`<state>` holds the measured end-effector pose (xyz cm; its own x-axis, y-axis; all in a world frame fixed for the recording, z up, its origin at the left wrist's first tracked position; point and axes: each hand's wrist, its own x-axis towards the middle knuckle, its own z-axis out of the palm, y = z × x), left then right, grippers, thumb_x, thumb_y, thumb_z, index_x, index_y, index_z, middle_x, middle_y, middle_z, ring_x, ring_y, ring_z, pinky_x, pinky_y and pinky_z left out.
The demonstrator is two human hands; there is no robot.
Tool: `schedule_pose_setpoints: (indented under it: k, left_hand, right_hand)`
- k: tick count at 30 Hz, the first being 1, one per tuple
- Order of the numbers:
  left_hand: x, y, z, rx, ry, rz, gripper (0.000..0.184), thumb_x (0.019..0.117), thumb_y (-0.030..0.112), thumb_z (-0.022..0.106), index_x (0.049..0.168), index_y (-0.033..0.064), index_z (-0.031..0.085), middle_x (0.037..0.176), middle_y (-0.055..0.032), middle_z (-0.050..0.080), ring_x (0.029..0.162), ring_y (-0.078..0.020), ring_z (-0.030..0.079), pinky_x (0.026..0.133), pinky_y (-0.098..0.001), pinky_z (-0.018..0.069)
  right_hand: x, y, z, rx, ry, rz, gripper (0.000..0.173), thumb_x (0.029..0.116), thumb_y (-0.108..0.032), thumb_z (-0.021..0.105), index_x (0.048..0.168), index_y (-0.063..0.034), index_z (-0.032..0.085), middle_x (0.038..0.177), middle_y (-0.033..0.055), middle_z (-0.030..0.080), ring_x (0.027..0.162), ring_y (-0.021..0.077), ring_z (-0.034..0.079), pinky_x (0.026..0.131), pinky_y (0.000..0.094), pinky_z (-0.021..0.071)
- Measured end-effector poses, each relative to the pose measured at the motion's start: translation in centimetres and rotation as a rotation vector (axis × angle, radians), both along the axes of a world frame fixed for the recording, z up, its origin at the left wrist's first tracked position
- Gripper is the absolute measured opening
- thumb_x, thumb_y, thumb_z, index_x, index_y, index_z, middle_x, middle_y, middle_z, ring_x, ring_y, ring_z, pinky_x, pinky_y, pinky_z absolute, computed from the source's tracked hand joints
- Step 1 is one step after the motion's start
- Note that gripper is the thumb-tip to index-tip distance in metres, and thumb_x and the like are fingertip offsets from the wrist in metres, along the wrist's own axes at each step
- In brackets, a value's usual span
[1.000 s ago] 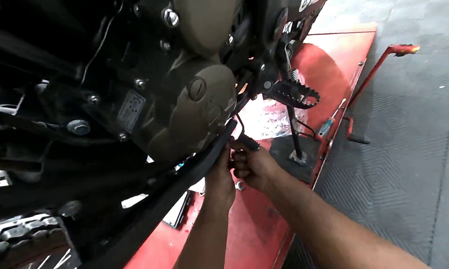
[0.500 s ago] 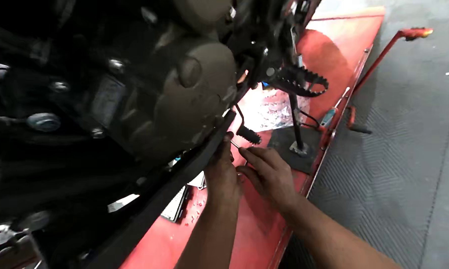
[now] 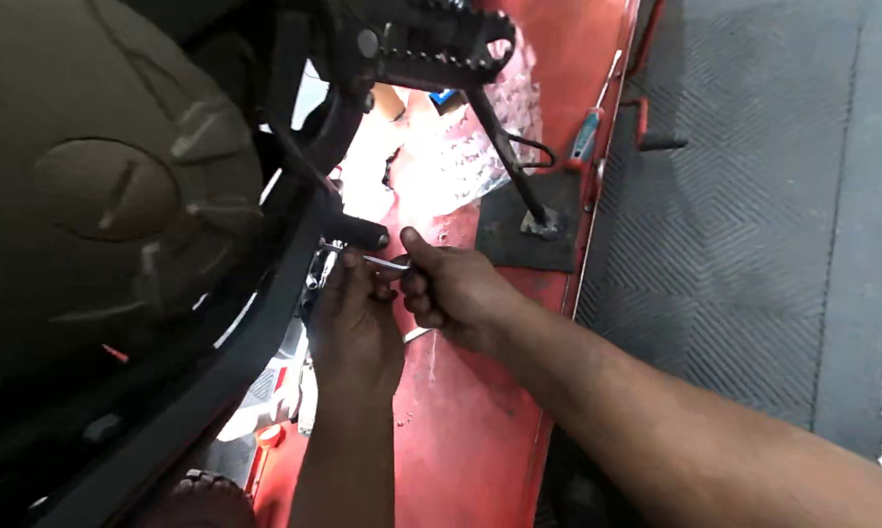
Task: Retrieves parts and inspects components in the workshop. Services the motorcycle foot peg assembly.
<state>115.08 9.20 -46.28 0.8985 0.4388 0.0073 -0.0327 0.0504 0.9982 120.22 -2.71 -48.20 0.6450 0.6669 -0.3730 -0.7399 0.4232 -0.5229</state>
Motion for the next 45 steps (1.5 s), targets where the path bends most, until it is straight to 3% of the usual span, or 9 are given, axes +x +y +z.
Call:
schedule_pose_setpoints:
  k: [7, 13, 17, 20, 27, 31, 34, 40, 45]
  left_hand:
    - [0.6, -1.3, 0.6, 0.148, 0.013, 0.176, 0.018, 0.1081, 0.020, 0.051, 0.105, 0.0135, 0.068, 0.075, 0.0072, 0.055, 0.064, -0.0038, 0.053, 0.062, -0.0180, 0.0480]
    - [0.4, -1.1, 0.7, 0.197, 0.086, 0.221, 0.017, 0.1048, 0.031, 0.058, 0.097, 0.0180, 0.065, 0.073, 0.0069, 0.055, 0.057, -0.0054, 0.051, 0.054, -0.0217, 0.0478]
    - [0.8, -1.4, 0.6, 0.245, 0.040, 0.300, 0.011, 0.1003, 0.026, 0.067, 0.093, 0.0173, 0.066, 0.076, 0.0067, 0.059, 0.061, -0.0037, 0.053, 0.059, -0.0190, 0.0481]
    - [0.8, -1.1, 0.6, 0.244, 0.026, 0.300, 0.011, 0.1013, 0.024, 0.065, 0.095, 0.0149, 0.066, 0.081, 0.0049, 0.062, 0.063, -0.0051, 0.055, 0.060, -0.0199, 0.0487]
    - [0.0, -0.8, 0.8, 0.222, 0.084, 0.104, 0.021, 0.1092, 0.028, 0.048, 0.113, 0.0163, 0.066, 0.077, 0.0076, 0.055, 0.064, -0.0052, 0.056, 0.064, -0.0215, 0.0526]
    - [0.4, -1.0, 0.8, 0.269, 0.061, 0.173, 0.015, 0.1074, 0.023, 0.053, 0.105, 0.0151, 0.067, 0.078, 0.0078, 0.058, 0.061, -0.0031, 0.052, 0.059, -0.0179, 0.0477]
    - [0.5, -0.9, 0.7, 0.289, 0.052, 0.216, 0.014, 0.1046, 0.026, 0.060, 0.101, 0.0155, 0.069, 0.081, 0.0068, 0.061, 0.063, -0.0031, 0.053, 0.060, -0.0178, 0.0475]
    - [1.0, -1.0, 0.8, 0.296, 0.034, 0.267, 0.011, 0.1007, 0.022, 0.066, 0.091, 0.0170, 0.065, 0.073, 0.0076, 0.057, 0.055, -0.0029, 0.049, 0.053, -0.0181, 0.0455]
    - [1.5, -1.3, 0.9, 0.248, -0.028, 0.313, 0.010, 0.0968, 0.018, 0.071, 0.091, 0.0128, 0.065, 0.077, 0.0029, 0.063, 0.066, -0.0065, 0.060, 0.062, -0.0231, 0.0538]
  right_hand:
    - [-1.5, -0.5, -3.0, -0.575, -0.962, -0.336, 0.041, 0.1063, -0.045, 0.052, 0.105, -0.0098, 0.074, 0.089, 0.0032, 0.068, 0.074, 0.0162, 0.065, 0.068, 0.0424, 0.0564]
    - [-1.3, -0.5, 1.0, -0.031, -0.052, 0.051, 0.048, 0.1083, -0.047, 0.044, 0.083, -0.0094, 0.061, 0.061, -0.0015, 0.053, 0.045, 0.0054, 0.044, 0.040, 0.0195, 0.0357]
    - [-2.6, -0.6, -1.4, -0.414, -0.703, -0.211, 0.050, 0.1079, -0.051, 0.041, 0.113, -0.0113, 0.070, 0.092, 0.0026, 0.067, 0.077, 0.0153, 0.064, 0.069, 0.0404, 0.0551]
    - [-2.4, 0.0, -2.2, -0.511, -0.963, -0.336, 0.040, 0.1096, -0.037, 0.046, 0.103, -0.0065, 0.071, 0.088, 0.0050, 0.066, 0.077, 0.0170, 0.065, 0.069, 0.0416, 0.0563]
    - [0.2, 0.1, -0.3, 0.092, 0.072, 0.137, 0.047, 0.1090, -0.050, 0.039, 0.088, -0.0108, 0.055, 0.061, -0.0024, 0.046, 0.041, 0.0051, 0.039, 0.036, 0.0187, 0.0324]
    - [-0.5, 0.3, -2.2, -0.382, -0.592, -0.065, 0.049, 0.1088, -0.050, 0.042, 0.115, -0.0098, 0.070, 0.094, 0.0050, 0.069, 0.078, 0.0161, 0.065, 0.071, 0.0391, 0.0559]
    - [-1.8, 0.7, -3.7, -0.618, -1.099, -0.364, 0.041, 0.1070, -0.042, 0.050, 0.104, -0.0077, 0.072, 0.091, 0.0059, 0.065, 0.080, 0.0198, 0.065, 0.070, 0.0438, 0.0564]
    - [-1.4, 0.5, -0.3, -0.027, -0.151, -0.004, 0.053, 0.1079, -0.053, 0.040, 0.080, -0.0109, 0.057, 0.059, -0.0025, 0.048, 0.044, 0.0059, 0.041, 0.041, 0.0209, 0.0351]
    - [-2.3, 0.0, -2.3, -0.492, -1.035, -0.389, 0.044, 0.1082, -0.043, 0.045, 0.119, -0.0063, 0.068, 0.100, 0.0058, 0.066, 0.087, 0.0176, 0.065, 0.076, 0.0417, 0.0577]
